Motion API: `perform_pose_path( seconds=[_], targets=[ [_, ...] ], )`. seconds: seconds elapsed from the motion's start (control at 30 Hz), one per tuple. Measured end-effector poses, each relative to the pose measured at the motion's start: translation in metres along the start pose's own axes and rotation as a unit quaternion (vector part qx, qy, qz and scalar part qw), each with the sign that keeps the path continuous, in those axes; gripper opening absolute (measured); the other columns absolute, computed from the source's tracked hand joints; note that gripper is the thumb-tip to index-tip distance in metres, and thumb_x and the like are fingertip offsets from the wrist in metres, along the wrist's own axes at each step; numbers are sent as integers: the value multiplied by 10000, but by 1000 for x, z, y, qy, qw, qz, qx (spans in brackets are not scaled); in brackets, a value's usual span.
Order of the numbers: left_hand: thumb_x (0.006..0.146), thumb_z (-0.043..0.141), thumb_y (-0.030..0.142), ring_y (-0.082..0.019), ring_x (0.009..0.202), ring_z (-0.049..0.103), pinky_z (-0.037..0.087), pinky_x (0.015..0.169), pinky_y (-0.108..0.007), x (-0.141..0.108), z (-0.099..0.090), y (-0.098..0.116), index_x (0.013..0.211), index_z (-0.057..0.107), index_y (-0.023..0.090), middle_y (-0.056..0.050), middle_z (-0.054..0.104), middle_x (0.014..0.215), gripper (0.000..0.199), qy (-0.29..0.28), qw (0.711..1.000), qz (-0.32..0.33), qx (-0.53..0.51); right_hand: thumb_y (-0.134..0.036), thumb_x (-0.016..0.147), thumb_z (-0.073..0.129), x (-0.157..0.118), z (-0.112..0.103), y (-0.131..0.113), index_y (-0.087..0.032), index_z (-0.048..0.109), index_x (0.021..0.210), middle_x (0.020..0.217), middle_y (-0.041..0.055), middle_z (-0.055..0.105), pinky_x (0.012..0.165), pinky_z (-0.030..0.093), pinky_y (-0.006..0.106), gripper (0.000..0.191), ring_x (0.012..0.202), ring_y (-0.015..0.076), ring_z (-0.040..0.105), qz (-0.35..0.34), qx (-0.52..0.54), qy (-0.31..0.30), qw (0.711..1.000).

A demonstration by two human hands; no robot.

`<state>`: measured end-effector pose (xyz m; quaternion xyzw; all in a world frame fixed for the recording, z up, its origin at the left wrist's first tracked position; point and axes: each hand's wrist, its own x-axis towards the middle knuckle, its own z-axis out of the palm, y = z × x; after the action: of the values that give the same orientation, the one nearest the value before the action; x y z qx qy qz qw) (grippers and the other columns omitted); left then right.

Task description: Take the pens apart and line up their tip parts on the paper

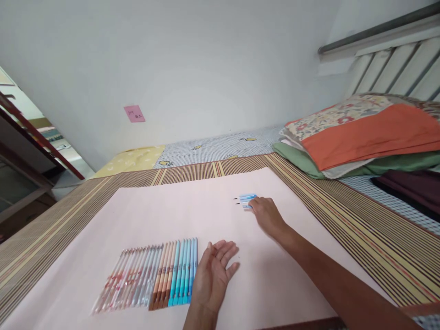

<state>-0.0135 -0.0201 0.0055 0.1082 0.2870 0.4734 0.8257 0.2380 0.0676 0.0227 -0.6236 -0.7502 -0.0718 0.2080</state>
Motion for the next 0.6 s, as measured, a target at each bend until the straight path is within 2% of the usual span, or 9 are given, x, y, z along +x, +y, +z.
perform_pose_path(
  seconds=[0.13, 0.37, 0.47, 0.6],
  targets=[
    [934, 673, 405, -344, 1273, 611, 577, 838, -385, 1, -2, -1, 1032, 712, 122, -200, 706, 1238, 302, -2, 1000, 2, 4, -95, 991, 461, 12, 17, 20, -172, 680, 897, 946, 101, 699, 788, 308, 355, 250, 874, 232, 583, 3, -46, -18, 999],
    [952, 645, 402, -338, 1260, 622, 576, 836, -382, 0, 0, -1, 1031, 714, 121, -198, 713, 1227, 300, 3, 1000, 2, 8, -117, 995, 491, 14, 29, 24, -177, 704, 946, 970, 90, 694, 831, 320, 359, 226, 910, 233, 580, -18, -27, -13, 999],
    [950, 650, 401, -332, 1250, 630, 575, 837, -378, 0, 0, -2, 1017, 715, 126, -192, 719, 1216, 291, 5, 1000, 3, 11, -114, 977, 508, 11, 27, 30, -185, 696, 973, 982, 83, 687, 855, 339, 353, 201, 941, 232, 582, -34, 5, 12, 999],
    [940, 668, 399, -334, 1250, 629, 576, 835, -377, 1, -2, -2, 1002, 720, 126, -187, 724, 1202, 284, -3, 1000, 3, 18, -128, 943, 516, 3, 29, 49, -188, 679, 1000, 1029, 97, 673, 852, 403, 346, 183, 967, 241, 593, 18, 70, 78, 994]
  ],
)
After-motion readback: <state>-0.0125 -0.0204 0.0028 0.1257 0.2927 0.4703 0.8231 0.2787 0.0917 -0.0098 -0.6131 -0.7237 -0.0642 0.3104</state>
